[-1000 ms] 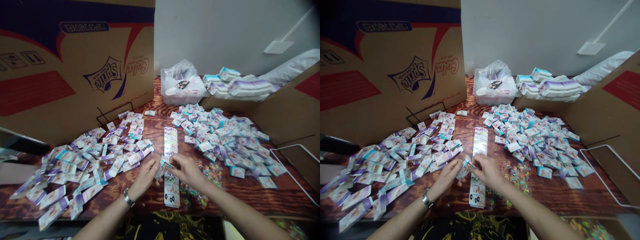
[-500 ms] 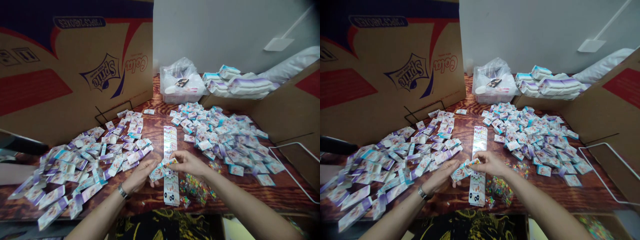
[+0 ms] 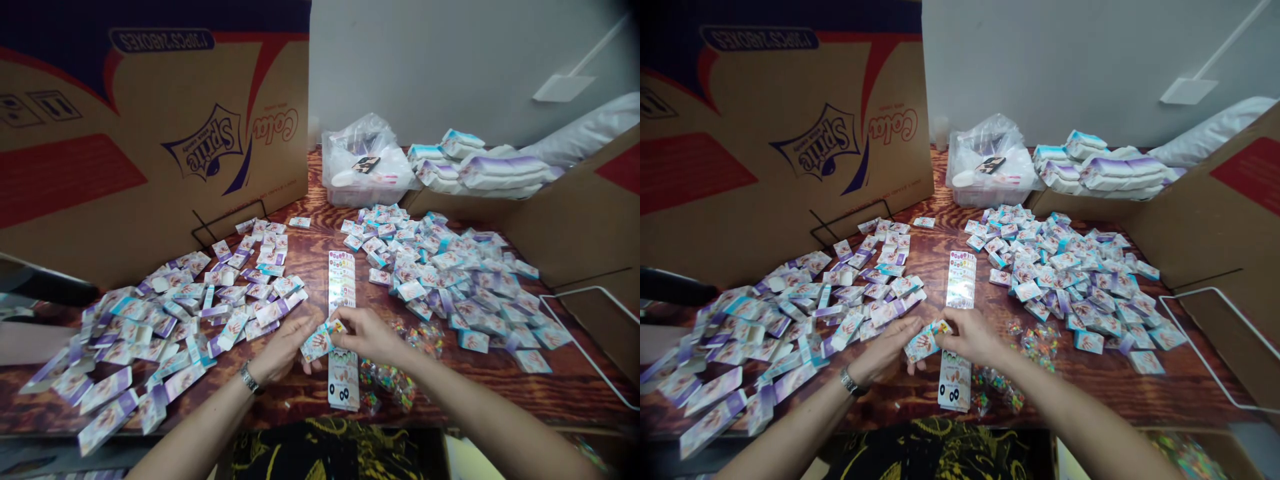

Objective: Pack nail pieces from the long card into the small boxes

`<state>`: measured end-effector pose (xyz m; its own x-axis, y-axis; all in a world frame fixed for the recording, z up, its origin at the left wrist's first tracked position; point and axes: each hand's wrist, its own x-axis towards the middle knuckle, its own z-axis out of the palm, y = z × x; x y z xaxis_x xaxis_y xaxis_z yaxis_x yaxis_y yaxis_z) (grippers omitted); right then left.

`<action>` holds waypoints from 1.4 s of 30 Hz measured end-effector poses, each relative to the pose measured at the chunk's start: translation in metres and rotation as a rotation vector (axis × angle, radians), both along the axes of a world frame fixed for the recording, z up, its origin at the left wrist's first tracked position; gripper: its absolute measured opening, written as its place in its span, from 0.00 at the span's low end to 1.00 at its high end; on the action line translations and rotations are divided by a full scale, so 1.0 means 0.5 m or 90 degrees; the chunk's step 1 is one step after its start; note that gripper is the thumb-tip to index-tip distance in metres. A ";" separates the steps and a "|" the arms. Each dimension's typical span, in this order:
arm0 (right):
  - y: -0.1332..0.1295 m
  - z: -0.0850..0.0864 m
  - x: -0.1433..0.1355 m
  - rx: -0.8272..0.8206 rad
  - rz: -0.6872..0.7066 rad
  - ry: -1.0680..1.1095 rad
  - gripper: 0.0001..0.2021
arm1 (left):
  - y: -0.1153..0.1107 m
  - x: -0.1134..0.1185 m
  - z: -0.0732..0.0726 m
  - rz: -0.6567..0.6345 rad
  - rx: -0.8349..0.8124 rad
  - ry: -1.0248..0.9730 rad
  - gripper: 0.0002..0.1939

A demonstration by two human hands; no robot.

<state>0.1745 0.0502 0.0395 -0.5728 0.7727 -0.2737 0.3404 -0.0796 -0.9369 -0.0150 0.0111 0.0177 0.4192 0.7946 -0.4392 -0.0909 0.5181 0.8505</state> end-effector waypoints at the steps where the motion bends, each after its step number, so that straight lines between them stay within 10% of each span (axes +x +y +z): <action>1: -0.004 0.002 -0.001 0.046 -0.012 -0.027 0.04 | 0.000 0.001 0.003 0.014 0.030 0.047 0.21; 5: -0.006 -0.013 -0.002 -0.034 -0.062 0.034 0.07 | -0.013 -0.002 0.012 0.072 0.348 0.330 0.16; 10: -0.006 -0.046 -0.009 -0.148 -0.115 0.127 0.14 | -0.049 0.006 -0.012 -0.075 0.676 0.626 0.26; 19: -0.015 -0.015 0.008 -0.120 -0.013 0.121 0.12 | -0.045 0.008 -0.026 -0.047 0.732 0.664 0.26; 26: -0.035 -0.033 -0.011 0.036 -0.173 0.048 0.09 | -0.040 0.017 -0.026 -0.028 0.750 0.673 0.28; 42: -0.029 -0.036 -0.019 0.237 -0.131 -0.075 0.07 | -0.042 0.012 -0.039 -0.047 0.813 0.704 0.27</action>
